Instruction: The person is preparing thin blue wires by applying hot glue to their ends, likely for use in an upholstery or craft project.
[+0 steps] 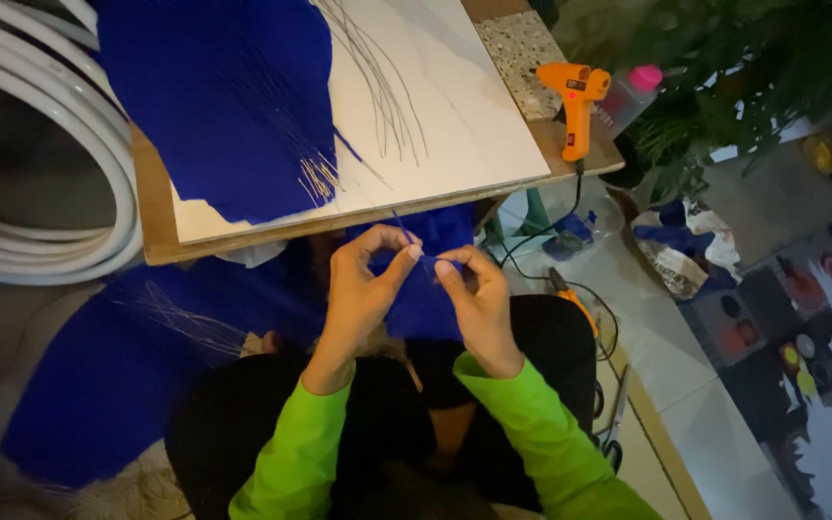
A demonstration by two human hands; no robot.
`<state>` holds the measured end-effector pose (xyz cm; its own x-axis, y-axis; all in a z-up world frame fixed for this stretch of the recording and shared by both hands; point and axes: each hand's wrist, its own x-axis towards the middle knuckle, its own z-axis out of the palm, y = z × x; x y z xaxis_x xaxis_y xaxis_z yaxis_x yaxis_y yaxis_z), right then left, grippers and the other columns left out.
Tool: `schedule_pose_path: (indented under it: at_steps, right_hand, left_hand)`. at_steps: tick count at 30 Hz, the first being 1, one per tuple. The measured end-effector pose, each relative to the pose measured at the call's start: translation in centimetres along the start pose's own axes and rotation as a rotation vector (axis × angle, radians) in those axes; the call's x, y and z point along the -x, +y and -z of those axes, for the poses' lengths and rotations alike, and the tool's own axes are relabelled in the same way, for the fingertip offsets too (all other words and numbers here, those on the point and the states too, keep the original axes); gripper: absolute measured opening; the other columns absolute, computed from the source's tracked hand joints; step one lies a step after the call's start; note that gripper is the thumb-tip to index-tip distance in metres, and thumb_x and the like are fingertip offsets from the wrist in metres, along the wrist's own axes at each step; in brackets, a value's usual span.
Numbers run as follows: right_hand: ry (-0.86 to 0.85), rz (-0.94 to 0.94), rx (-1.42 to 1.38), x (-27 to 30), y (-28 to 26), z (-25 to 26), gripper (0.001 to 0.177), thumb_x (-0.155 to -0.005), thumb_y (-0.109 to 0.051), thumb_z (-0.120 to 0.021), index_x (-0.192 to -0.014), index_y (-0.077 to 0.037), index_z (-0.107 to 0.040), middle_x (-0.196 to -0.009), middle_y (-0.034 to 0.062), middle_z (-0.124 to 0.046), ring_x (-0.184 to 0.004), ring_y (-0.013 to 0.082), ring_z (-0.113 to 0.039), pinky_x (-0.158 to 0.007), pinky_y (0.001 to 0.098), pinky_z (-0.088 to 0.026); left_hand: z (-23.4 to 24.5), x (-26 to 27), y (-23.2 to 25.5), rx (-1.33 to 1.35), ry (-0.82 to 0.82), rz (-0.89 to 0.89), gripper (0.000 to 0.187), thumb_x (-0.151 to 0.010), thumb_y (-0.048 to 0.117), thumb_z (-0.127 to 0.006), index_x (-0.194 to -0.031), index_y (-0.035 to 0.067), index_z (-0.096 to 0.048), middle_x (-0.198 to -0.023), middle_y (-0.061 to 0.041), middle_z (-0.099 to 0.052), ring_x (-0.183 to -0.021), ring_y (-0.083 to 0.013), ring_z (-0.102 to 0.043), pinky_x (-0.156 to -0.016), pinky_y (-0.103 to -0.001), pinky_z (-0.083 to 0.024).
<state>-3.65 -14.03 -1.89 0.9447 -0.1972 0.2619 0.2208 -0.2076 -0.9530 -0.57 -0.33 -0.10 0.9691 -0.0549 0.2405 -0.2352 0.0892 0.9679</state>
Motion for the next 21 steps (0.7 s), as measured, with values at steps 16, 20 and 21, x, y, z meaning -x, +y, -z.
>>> schedule_pose_path:
  at_steps: [16, 20, 21]
  right_hand:
    - [0.279, 0.268, 0.032, 1.2, -1.1, -2.3, 0.009, -0.086, -0.001, -0.053, -0.081, 0.002, -0.059, -0.079, 0.0103, -0.053, -0.047, 0.0165, -0.058, -0.037, 0.0262, -0.047]
    - [0.218, 0.114, -0.165, 1.2, -1.4, -2.2, 0.012, -0.088, -0.006, -0.052, -0.082, 0.003, -0.057, -0.061, 0.0074, -0.048, -0.038, 0.0111, -0.047, -0.033, 0.0203, -0.038]
    - [0.193, 0.048, -0.245, 1.3, -1.3, -2.1, 0.012, -0.089, -0.007, -0.051, -0.083, 0.002, -0.056, -0.051, 0.0045, -0.043, -0.034, 0.0091, -0.042, -0.032, 0.0172, -0.034]
  left_hand:
    - [-1.1, 0.7, 0.8, -0.014, 0.135, -0.100, 0.006, -0.074, 0.004, -0.068, -0.072, 0.005, -0.062, -0.076, -0.011, -0.068, -0.084, -0.0228, -0.066, -0.086, -0.035, -0.043]
    - [-1.0, 0.2, 0.2, 0.207, 0.031, -0.080, 0.011, -0.075, 0.003, -0.066, -0.070, 0.004, -0.057, -0.077, -0.012, -0.068, -0.086, -0.0213, -0.065, -0.087, -0.035, -0.042]
    - [-1.0, 0.1, -0.1, 0.320, -0.011, -0.045, 0.012, -0.075, 0.003, -0.066, -0.070, 0.003, -0.056, -0.075, -0.013, -0.067, -0.084, -0.0208, -0.064, -0.086, -0.034, -0.043]
